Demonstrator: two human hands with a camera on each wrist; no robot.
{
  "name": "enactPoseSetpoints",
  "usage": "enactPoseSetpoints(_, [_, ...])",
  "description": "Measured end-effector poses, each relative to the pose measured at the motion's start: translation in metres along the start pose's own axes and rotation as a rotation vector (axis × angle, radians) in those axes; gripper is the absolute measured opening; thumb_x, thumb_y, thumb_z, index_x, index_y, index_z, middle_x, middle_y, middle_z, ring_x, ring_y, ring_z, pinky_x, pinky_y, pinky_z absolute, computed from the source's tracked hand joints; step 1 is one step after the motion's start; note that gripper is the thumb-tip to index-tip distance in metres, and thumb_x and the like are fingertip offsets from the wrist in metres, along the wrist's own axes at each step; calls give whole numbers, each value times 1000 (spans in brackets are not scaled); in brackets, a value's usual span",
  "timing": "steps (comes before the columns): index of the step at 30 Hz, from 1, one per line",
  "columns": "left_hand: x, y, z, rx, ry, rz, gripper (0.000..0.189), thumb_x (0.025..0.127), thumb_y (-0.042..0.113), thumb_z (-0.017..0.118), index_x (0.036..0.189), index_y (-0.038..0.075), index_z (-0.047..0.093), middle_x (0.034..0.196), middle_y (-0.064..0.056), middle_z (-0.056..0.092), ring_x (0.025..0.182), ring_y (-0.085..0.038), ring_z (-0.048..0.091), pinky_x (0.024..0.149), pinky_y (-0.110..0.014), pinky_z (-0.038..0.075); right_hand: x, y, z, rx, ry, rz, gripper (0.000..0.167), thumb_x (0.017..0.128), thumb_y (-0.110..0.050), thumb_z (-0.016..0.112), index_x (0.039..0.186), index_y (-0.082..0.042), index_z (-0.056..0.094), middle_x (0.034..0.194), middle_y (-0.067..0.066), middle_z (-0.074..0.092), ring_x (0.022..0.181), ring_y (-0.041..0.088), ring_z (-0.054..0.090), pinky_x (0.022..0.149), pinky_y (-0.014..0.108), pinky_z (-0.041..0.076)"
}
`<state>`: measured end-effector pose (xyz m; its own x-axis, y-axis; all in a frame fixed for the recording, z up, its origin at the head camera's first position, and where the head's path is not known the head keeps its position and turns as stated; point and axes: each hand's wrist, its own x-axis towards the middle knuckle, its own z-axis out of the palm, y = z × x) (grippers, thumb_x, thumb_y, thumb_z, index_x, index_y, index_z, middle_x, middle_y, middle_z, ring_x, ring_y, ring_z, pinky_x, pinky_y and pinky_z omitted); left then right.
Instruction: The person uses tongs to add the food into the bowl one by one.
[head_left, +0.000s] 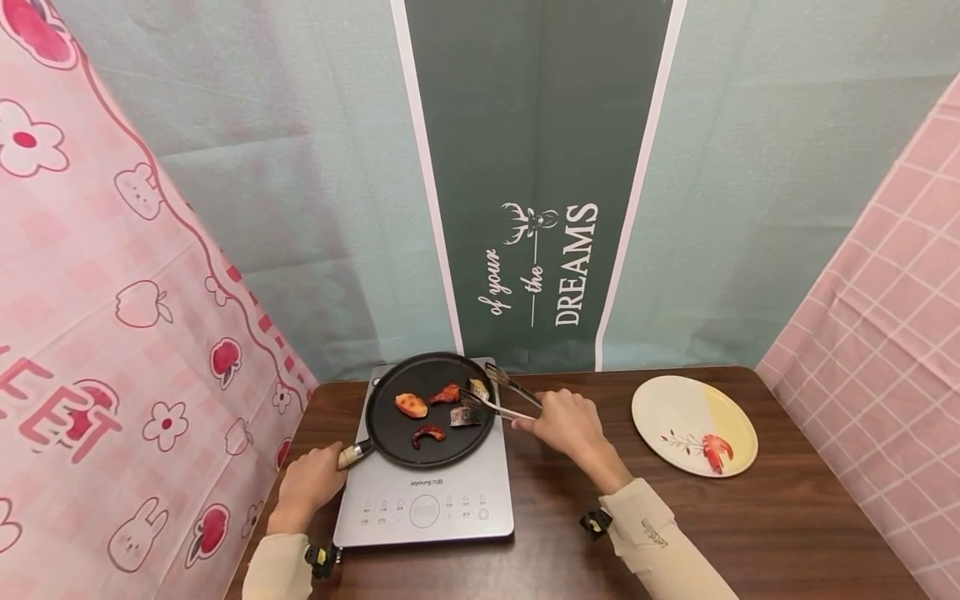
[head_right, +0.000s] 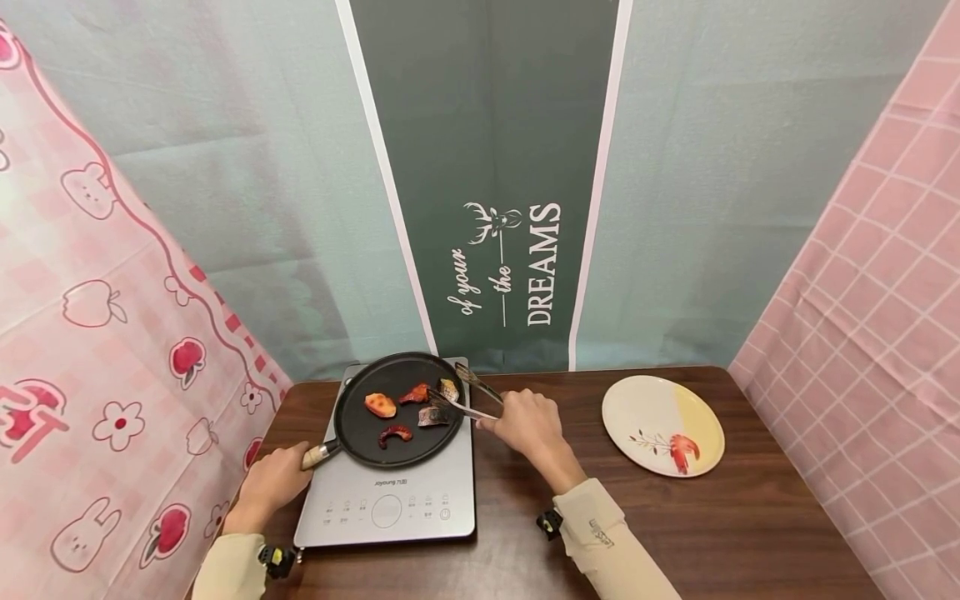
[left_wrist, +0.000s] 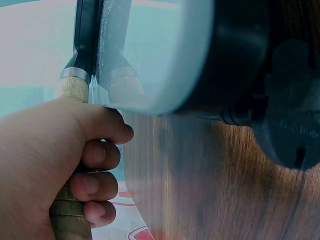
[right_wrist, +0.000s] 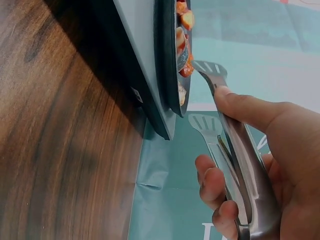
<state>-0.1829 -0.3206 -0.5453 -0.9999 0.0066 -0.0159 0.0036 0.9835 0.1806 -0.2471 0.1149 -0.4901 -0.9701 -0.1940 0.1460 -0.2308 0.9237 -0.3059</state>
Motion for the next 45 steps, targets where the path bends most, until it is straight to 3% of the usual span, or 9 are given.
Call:
enactPoseSetpoints(6, [-1, 1, -1, -4, -7, -3, 29, 87, 14, 74, 112, 1, 69, 86, -17, 72, 69, -37, 68, 62, -56, 50, -1, 4, -1, -10, 9, 19, 53, 76, -69, 83, 90, -19, 73, 66, 4, 63, 57, 26, 62, 49, 42, 42])
enactPoseSetpoints(21, [0, 2, -2, 0, -2, -3, 25, 86, 15, 75, 107, 3, 68, 82, -15, 71, 66, -35, 66, 60, -54, 49, -7, 22, -15, -40, 31, 24, 57, 77, -68, 83, 99, -17, 73, 67, 6, 65, 59, 29, 64, 49, 43, 43])
enactPoseSetpoints(31, [0, 2, -1, 0, -10, -7, 23, 87, 14, 74, 106, 4, 68, 83, -15, 70, 67, -35, 66, 61, -55, 49, -14, 38, -25, -58, 34, 27, 65, 79, -66, 83, 119, -16, 76, 70, 12, 68, 60, 33, 66, 48, 44, 42])
enactPoseSetpoints(35, [-1, 2, -2, -3, -8, -7, 22, 86, 14, 74, 105, 4, 67, 82, -15, 70, 66, -34, 66, 60, -55, 49, -17, 45, -29, -68, 53, 26, 61, 78, -65, 84, 113, -15, 76, 70, 13, 68, 61, 34, 66, 49, 45, 43])
enactPoseSetpoints(41, [-1, 2, -2, -1, -6, -6, 19, 86, 14, 74, 100, 5, 66, 80, -14, 69, 64, -33, 64, 59, -53, 48, -23, 55, -35, -68, 70, 37, 52, 78, -63, 85, 89, -14, 68, 65, 9, 64, 60, 33, 65, 49, 46, 44])
enactPoseSetpoints(45, [-1, 3, -2, 0, -5, -9, 17, 86, 15, 74, 98, 6, 65, 78, -13, 68, 63, -32, 63, 59, -52, 47, -25, 61, -39, -69, 61, 50, 52, 78, -63, 84, 88, -15, 66, 64, 7, 63, 57, 30, 62, 49, 46, 44])
